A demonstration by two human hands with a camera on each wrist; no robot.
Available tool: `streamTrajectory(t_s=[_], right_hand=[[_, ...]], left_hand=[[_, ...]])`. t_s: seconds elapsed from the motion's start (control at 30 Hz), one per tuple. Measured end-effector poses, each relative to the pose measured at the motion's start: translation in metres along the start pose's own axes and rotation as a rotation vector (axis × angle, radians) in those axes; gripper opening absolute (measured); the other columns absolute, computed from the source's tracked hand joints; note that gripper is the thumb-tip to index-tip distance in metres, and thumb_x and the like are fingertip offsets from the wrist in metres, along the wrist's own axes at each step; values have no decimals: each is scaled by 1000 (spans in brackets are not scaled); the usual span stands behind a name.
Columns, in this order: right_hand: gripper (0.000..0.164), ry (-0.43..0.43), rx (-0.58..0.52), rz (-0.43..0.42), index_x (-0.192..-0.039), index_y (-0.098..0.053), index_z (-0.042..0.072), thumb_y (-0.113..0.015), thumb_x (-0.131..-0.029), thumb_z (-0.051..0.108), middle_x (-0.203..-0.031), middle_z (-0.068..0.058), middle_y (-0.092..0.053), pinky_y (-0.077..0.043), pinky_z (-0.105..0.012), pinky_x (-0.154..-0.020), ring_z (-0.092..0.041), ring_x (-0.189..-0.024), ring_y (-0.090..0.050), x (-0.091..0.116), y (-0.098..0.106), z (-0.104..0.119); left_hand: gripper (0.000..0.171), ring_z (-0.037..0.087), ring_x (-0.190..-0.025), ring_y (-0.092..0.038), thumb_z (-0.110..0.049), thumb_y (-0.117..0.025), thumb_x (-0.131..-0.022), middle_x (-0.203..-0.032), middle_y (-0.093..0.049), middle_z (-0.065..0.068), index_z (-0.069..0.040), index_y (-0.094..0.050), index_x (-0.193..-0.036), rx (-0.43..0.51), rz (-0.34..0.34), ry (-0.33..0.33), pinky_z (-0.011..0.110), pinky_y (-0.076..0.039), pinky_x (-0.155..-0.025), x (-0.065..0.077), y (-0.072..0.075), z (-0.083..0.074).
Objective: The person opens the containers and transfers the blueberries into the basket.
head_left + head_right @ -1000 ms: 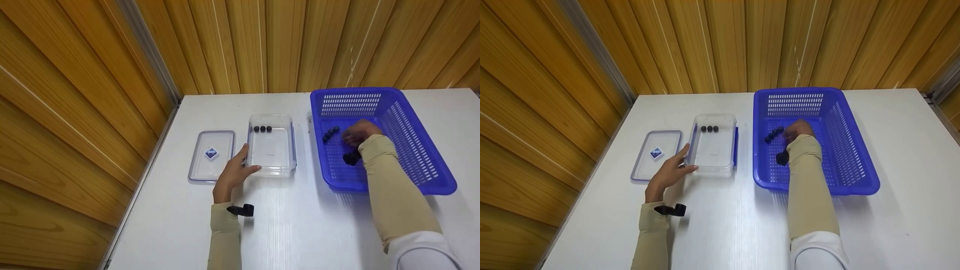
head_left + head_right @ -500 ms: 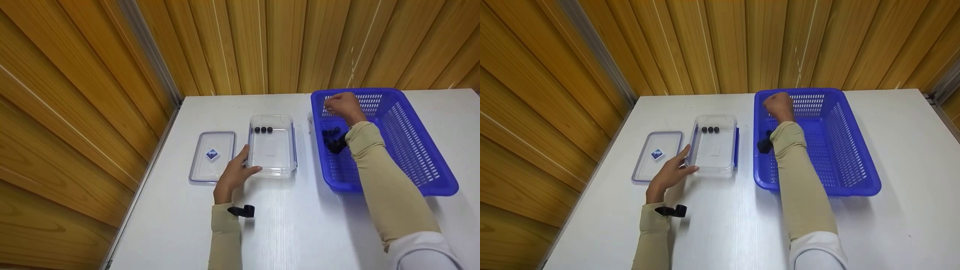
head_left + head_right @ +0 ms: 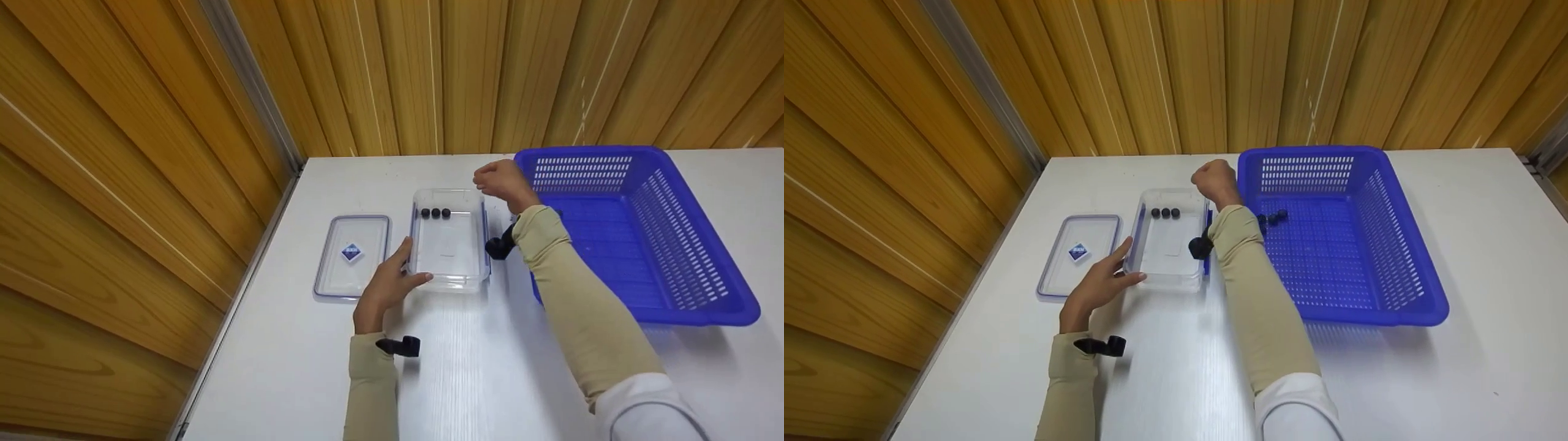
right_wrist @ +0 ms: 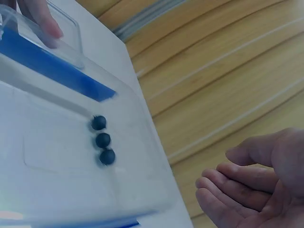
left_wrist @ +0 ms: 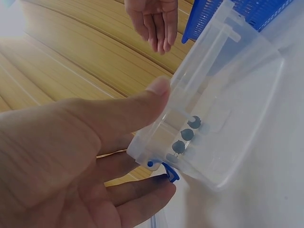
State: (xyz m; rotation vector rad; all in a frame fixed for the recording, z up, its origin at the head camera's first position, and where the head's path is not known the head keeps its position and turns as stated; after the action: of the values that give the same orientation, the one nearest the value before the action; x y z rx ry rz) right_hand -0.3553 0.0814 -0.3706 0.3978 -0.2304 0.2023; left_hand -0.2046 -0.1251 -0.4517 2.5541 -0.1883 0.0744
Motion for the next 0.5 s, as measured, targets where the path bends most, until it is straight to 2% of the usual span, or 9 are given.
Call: streamTrajectory(t_s=[0.17, 0.33, 0.47, 0.5], right_hand=[[37, 12, 5, 42, -122, -54, -9, -53, -88, 7, -115, -20, -58, -50, -25, -84, -18, -92, -58, -11, -33, -6], [38, 28, 31, 92, -119, -55, -11, -55, -85, 6, -105, -17, -61, -51, -20, -68, -10, -74, -55, -15, -59, -13], [34, 0, -4, 115, -113, -61, -7, -59, -83, 8, -88, -8, -62, -50, -23, -67, -10, -68, -54, -20, -76, -22], [30, 36, -64, 138, -106, -65, -5, -64, -80, 9, -80, -7, -62, -50, -22, -62, -11, -64, -54, -34, -82, -33]], left_hand=[[87, 21, -136, -25, -37, -68, -82, -153, -17, 2, -17, -15, -148, -40, -15, -4, 36, -22, -111, -2, 0, 2], [87, 21, -136, -25, -37, -68, -82, -152, -18, 3, -16, -16, -148, -58, -18, -25, 35, -23, -111, -3, 0, 1], [87, 21, -135, -27, -37, -68, -82, -152, -18, 4, -13, -17, -148, -62, -24, -45, 35, -24, -110, -3, 0, 1], [86, 21, -135, -27, -36, -68, -82, -152, -18, 3, -13, -17, -148, -60, -24, -48, 34, -24, -110, -3, 0, 2]])
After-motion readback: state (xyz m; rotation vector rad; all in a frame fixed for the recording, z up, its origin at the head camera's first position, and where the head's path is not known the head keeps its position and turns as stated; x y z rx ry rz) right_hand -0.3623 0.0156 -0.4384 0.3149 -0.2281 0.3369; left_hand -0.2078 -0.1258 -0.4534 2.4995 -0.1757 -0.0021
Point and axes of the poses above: each hand's wrist, its own x-axis away from the middle knuckle, its own y-axis out of the back of the hand, z = x × y, the point moved 5 cm from there along -x, towards the middle knuckle
